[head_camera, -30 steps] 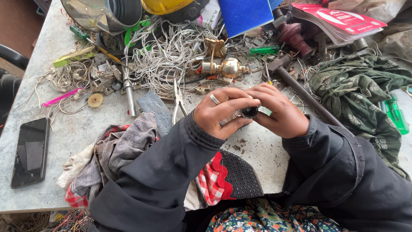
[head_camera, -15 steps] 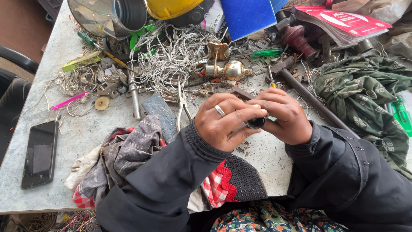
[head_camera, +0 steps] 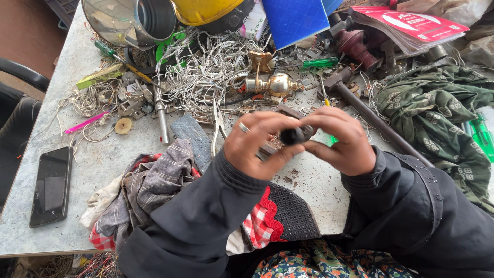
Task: The person disassembles a small cylindrical electrical component using a screwdriver and pliers. They remove internal parts, scrape debris from a small container, and repeatedly hammer a metal piece held in pliers. The person then reassembles the component and continues to adjust it with tools.
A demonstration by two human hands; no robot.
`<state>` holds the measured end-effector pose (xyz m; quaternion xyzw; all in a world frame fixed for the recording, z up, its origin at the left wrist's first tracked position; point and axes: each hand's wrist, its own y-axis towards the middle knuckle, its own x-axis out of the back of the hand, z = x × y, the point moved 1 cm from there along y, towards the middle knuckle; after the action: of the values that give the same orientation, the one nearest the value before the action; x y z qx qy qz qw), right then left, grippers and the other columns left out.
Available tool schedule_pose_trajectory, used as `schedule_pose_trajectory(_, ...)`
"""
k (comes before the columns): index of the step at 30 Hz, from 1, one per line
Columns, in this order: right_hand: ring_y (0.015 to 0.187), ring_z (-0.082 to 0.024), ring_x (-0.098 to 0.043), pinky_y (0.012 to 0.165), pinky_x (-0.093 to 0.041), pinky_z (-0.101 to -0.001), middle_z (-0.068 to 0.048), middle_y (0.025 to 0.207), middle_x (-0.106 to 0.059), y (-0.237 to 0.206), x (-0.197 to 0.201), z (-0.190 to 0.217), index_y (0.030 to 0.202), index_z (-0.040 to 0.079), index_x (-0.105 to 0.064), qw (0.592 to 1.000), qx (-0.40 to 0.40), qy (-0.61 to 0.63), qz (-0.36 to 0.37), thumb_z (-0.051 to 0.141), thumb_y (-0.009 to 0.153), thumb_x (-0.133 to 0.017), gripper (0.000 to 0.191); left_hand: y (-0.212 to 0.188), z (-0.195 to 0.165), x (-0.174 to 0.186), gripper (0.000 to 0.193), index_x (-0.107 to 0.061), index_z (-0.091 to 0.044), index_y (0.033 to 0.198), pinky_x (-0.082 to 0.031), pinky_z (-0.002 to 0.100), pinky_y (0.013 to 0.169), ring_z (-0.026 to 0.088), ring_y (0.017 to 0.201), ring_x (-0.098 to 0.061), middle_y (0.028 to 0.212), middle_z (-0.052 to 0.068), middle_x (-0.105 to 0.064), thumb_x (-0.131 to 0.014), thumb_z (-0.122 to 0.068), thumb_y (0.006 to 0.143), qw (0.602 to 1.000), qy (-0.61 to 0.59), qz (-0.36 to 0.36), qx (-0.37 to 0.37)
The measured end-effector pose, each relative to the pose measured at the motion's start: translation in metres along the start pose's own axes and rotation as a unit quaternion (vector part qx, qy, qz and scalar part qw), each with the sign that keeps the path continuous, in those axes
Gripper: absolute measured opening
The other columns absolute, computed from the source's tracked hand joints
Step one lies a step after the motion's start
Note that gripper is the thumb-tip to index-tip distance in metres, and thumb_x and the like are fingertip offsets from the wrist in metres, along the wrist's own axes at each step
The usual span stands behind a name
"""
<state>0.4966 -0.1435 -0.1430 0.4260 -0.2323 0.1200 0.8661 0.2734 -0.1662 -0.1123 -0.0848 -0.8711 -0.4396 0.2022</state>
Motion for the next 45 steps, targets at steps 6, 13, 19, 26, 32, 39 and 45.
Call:
schedule_pose_trajectory(6,0.085,-0.017,-0.066,0.078,-0.054,-0.0296,-0.008,0.095,-0.068,0.003,0.008,0.008,0.116,0.001,-0.068,0.999,-0.03,0.019,-0.034,0.011,0.084,-0.085,0.037,0.0,0.021,-0.001,0.042,-0.068,-0.013,0.121,-0.058,0.027,0.075,0.011,0.092,-0.067,0.117,0.002,-0.072,-0.09,-0.022,0.086,0.996,-0.021,0.02,0.083)
schedule_pose_trajectory(13,0.081,-0.015,-0.066,0.073,-0.054,-0.0285,-0.008,0.095,-0.068,0.005,0.005,0.013,0.118,0.002,-0.069,0.999,-0.028,-0.009,-0.032,0.01,0.081,-0.087,0.042,-0.002,0.026,-0.004,0.044,-0.071,-0.014,0.123,-0.059,0.028,0.077,0.015,0.102,-0.07,0.119,0.003,-0.07,-0.089,-0.018,0.083,0.995,-0.006,0.056,0.087)
schedule_pose_trajectory(19,0.082,-0.015,-0.066,0.073,-0.054,-0.0286,-0.007,0.099,-0.069,0.004,0.004,0.015,0.12,0.003,-0.069,0.999,-0.016,-0.013,-0.033,0.007,0.082,-0.086,0.042,-0.004,0.032,-0.01,0.044,-0.071,-0.013,0.119,-0.06,0.031,0.081,0.016,0.099,-0.071,0.116,0.003,-0.071,-0.09,-0.017,0.08,0.992,0.004,0.07,0.102)
schedule_pose_trajectory(26,0.082,-0.015,-0.066,0.073,-0.054,-0.0286,-0.007,0.099,-0.069,0.005,0.004,0.015,0.123,0.003,-0.068,0.999,-0.02,-0.001,-0.026,0.004,0.082,-0.085,0.044,-0.008,0.036,-0.01,0.045,-0.065,-0.013,0.122,-0.06,0.032,0.083,0.018,0.103,-0.071,0.12,0.004,-0.071,-0.088,-0.013,0.083,0.995,0.001,0.051,0.088)
schedule_pose_trajectory(32,0.082,-0.014,-0.066,0.074,-0.052,-0.028,-0.007,0.099,-0.07,0.007,0.005,0.016,0.125,0.001,-0.066,0.999,-0.028,0.027,-0.027,0.001,0.086,-0.08,0.042,-0.007,0.034,-0.006,0.043,-0.063,-0.013,0.125,-0.06,0.031,0.086,0.018,0.109,-0.07,0.125,0.004,-0.069,-0.084,-0.009,0.088,0.997,-0.008,0.038,0.069)
schedule_pose_trajectory(39,0.087,-0.015,-0.066,0.077,-0.052,-0.0285,-0.009,0.102,-0.071,0.004,0.007,0.017,0.126,0.0,-0.067,0.997,-0.057,0.048,-0.035,-0.008,0.091,-0.066,0.036,-0.006,0.03,-0.006,0.045,-0.064,-0.014,0.127,-0.06,0.031,0.085,0.017,0.107,-0.07,0.125,0.005,-0.069,-0.085,-0.011,0.087,0.995,-0.002,0.035,0.088)
schedule_pose_trajectory(45,0.091,-0.015,-0.07,0.079,-0.055,-0.0281,-0.01,0.104,-0.074,0.002,0.005,0.011,0.119,0.0,-0.07,0.995,-0.075,0.043,-0.044,-0.006,0.094,-0.067,0.026,-0.006,0.029,-0.004,0.043,-0.064,-0.016,0.129,-0.061,0.031,0.088,0.018,0.113,-0.069,0.13,0.004,-0.067,-0.082,-0.009,0.091,0.997,-0.005,0.045,0.062)
